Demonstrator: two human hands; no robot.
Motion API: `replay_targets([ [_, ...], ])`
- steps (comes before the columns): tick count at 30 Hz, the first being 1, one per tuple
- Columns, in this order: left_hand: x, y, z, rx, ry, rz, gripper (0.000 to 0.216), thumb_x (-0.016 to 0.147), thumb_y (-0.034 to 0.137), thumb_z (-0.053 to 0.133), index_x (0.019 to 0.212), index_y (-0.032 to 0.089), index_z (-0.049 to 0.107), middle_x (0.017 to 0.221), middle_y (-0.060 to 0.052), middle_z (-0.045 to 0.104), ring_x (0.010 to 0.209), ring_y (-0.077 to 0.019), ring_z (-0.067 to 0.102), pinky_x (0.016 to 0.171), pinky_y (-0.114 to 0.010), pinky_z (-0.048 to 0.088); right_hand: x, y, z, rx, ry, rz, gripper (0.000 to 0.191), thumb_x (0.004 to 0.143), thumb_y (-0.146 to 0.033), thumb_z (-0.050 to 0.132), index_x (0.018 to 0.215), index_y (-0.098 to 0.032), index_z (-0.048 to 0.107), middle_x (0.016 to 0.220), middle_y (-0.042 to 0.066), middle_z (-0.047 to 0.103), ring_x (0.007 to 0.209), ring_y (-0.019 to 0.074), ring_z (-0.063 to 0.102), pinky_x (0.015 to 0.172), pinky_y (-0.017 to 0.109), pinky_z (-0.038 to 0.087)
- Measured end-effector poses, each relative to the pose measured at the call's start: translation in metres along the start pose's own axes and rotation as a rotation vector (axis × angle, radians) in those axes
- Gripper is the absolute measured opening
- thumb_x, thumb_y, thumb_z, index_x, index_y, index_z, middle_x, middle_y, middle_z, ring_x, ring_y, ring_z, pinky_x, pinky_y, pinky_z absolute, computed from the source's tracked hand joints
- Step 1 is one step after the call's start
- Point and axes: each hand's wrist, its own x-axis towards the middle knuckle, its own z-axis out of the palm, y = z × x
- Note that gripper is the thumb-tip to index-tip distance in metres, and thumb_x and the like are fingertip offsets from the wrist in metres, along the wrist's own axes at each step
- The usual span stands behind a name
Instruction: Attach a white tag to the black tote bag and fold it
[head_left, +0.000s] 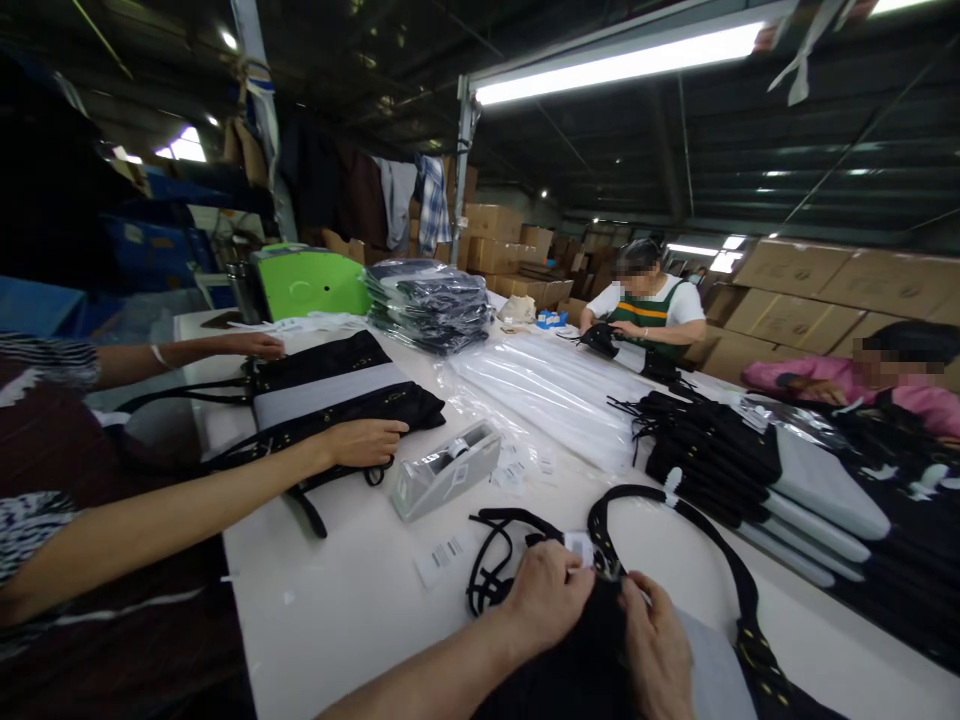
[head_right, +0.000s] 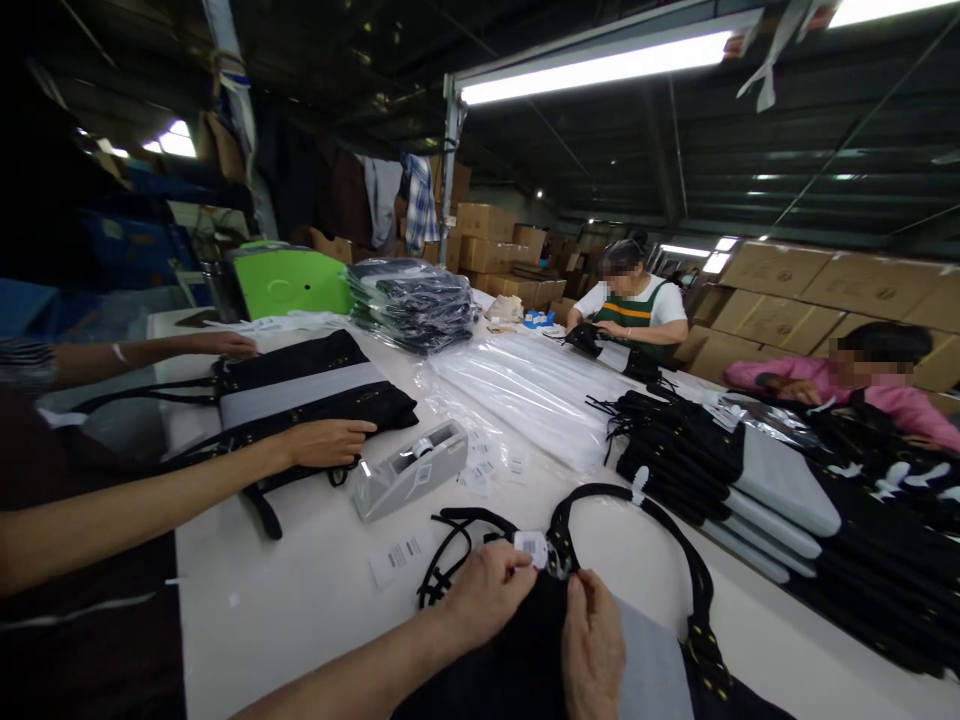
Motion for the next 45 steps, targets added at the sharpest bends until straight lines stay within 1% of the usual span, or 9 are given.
replay_targets([
  [4, -0.046, -0.016, 0.002, 0.398, -0.036, 0.463, 0.015, 0.077, 0.025, 0.05, 0.075, 0.013, 0.058, 0.076, -0.007, 0.059, 0.074, -0.0185, 0.052, 0.073, -0.029, 0.043, -0.012, -0.001, -0.003, -0.116, 0.058, -0.222, 0.05, 0.066, -0.059, 0.04, 0.088, -0.018, 0.057, 0.113, 0.012, 0.054, 0.107, 0.0281, 0.047, 0.095, 0.042, 0.034],
  [7, -0.072, -0.033, -0.009, 0.509, -0.121, 0.59, 0.019, 0.073, 0.034, 0.06, 0.076, 0.015, 0.058, 0.071, -0.004, 0.058, 0.065, -0.0153, 0.051, 0.061, -0.025, 0.043, -0.023, -0.002, 0.0, -0.113, 0.075, -0.249, 0.049, 0.069, -0.058, 0.038, 0.088, -0.017, 0.057, 0.106, 0.012, 0.056, 0.104, 0.0266, 0.048, 0.095, 0.041, 0.035],
  [14, -0.061, -0.1, -0.072, 0.694, 0.154, -0.062, 0.035, 0.078, 0.02, 0.052, 0.112, 0.014, 0.046, 0.113, -0.012, 0.049, 0.106, -0.026, 0.043, 0.087, -0.041, 0.038, -0.035, 0.01, 0.009, -0.113, -0.011, -0.267, 0.048, 0.07, -0.058, 0.042, 0.086, -0.017, 0.058, 0.103, 0.011, 0.056, 0.101, 0.0268, 0.05, 0.093, 0.041, 0.036],
  [22, -0.032, -0.126, -0.087, 0.791, -0.122, 0.035, 0.024, 0.079, 0.002, 0.034, 0.086, 0.009, 0.057, 0.089, -0.014, 0.057, 0.088, -0.025, 0.051, 0.077, -0.038, 0.04, -0.049, 0.018, 0.008, -0.094, -0.134, -0.357, 0.043, 0.073, -0.056, 0.049, 0.088, -0.018, 0.062, 0.1, 0.01, 0.061, 0.096, 0.0257, 0.055, 0.089, 0.038, 0.042],
  [29, -0.034, -0.132, -0.114, 0.551, 0.01, -0.115, 0.021, 0.083, 0.011, 0.034, 0.075, 0.015, 0.053, 0.076, -0.006, 0.056, 0.075, -0.0183, 0.053, 0.07, -0.03, 0.039, -0.081, -0.023, 0.031, -0.027, -0.308, -0.565, 0.024, 0.079, -0.037, 0.052, 0.092, -0.02, 0.063, 0.099, 0.008, 0.062, 0.094, 0.0214, 0.057, 0.087, 0.033, 0.043],
  [33, -0.036, -0.131, -0.118, 0.299, 0.117, -0.267, 0.027, 0.085, 0.021, 0.03, 0.061, 0.017, 0.042, 0.056, 0.003, 0.041, 0.058, -0.0112, 0.047, 0.057, -0.022, 0.035, -0.098, -0.056, 0.057, 0.081, -0.451, -0.387, 0.024, 0.077, -0.041, 0.052, 0.085, -0.02, 0.062, 0.088, 0.006, 0.063, 0.081, 0.0201, 0.058, 0.076, 0.03, 0.045],
  [36, -0.04, -0.116, -0.114, 0.096, 0.099, -0.333, 0.03, 0.085, 0.029, 0.025, 0.059, 0.018, 0.036, 0.05, 0.006, 0.03, 0.045, -0.0075, 0.036, 0.045, -0.019, 0.029, -0.104, -0.069, 0.075, 0.176, -0.535, -0.052, 0.039, 0.068, -0.051, 0.058, 0.086, -0.017, 0.061, 0.079, 0.006, 0.063, 0.071, 0.0194, 0.058, 0.063, 0.028, 0.046],
  [40, -0.053, -0.081, -0.105, -0.478, -0.039, -0.386, 0.032, 0.075, 0.046, 0.04, 0.064, 0.017, 0.04, 0.049, 0.008, 0.03, 0.039, -0.0043, 0.025, 0.039, -0.018, 0.019, -0.105, -0.076, 0.086, 0.431, -0.57, 0.37, 0.051, 0.055, -0.05, 0.071, 0.088, -0.013, 0.058, 0.061, 0.0, 0.056, 0.049, 0.0102, 0.048, 0.038, 0.018, 0.031],
  [45, -0.071, -0.051, -0.107, -0.681, -0.298, -0.38, 0.034, 0.067, 0.048, 0.05, 0.068, 0.014, 0.05, 0.048, 0.004, 0.048, 0.036, -0.0035, 0.025, 0.039, -0.02, 0.013, -0.097, -0.074, 0.063, 0.642, -0.468, 0.42, 0.039, 0.048, -0.038, 0.078, 0.073, -0.013, 0.061, 0.048, -0.006, 0.045, 0.039, 0.0033, 0.03, 0.035, 0.016, 0.018],
])
